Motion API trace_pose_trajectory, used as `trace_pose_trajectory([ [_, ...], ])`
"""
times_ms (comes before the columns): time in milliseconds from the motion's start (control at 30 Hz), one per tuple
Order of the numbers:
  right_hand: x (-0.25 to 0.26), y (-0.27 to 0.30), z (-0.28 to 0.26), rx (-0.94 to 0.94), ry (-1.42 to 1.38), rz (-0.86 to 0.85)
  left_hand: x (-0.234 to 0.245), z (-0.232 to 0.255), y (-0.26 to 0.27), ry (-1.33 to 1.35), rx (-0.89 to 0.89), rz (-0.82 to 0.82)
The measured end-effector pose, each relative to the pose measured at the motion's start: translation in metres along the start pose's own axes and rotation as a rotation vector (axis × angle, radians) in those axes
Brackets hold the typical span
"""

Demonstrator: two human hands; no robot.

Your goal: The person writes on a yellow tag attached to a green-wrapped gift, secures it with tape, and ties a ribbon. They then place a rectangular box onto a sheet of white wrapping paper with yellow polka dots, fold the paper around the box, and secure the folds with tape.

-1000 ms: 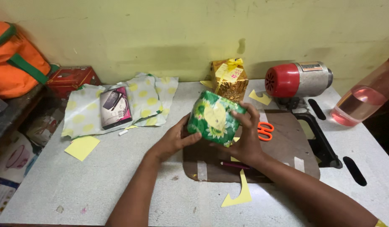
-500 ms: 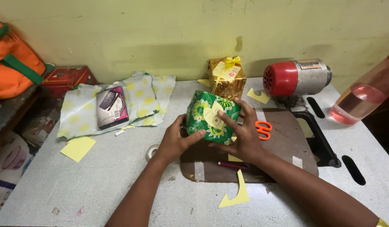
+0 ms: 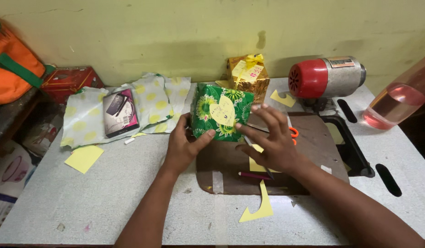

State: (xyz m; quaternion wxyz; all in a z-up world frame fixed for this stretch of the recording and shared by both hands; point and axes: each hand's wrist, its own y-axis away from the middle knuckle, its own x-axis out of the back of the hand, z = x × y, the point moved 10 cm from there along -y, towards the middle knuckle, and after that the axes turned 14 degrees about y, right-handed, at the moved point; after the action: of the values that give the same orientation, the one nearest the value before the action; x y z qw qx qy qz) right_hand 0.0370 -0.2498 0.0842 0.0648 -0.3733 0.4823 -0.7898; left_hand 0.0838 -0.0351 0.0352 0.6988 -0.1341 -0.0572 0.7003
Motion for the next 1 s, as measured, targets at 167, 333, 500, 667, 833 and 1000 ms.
trace_pose_trajectory([
  [167,-0.003,0.000,-0.010,0.026,0.004,-0.053,-0.003,0.013,0.004,-0.004,-0.056,0.036],
  [333,-0.004,-0.004,-0.011,-0.029,0.025,-0.121,-0.023,0.005,0.009,-0.017,0.013,-0.014],
  [500,-0.005,-0.007,-0.002,-0.130,-0.008,-0.142,-0.035,-0.001,0.012,0.055,0.016,-0.081],
  [667,-0.003,-0.003,0.012,-0.149,-0.071,-0.105,-0.017,-0.019,0.003,-0.057,0.040,-0.018],
  [833,-0.046,0.010,0.039,-0.354,-0.591,-0.330,-0.009,-0.068,-0.007,0.221,0.343,-0.009],
  [1000,-0.078,0.024,0.035,-0.487,-0.920,-0.458,-0.018,-0.091,-0.004,0.235,0.422,-0.048],
])
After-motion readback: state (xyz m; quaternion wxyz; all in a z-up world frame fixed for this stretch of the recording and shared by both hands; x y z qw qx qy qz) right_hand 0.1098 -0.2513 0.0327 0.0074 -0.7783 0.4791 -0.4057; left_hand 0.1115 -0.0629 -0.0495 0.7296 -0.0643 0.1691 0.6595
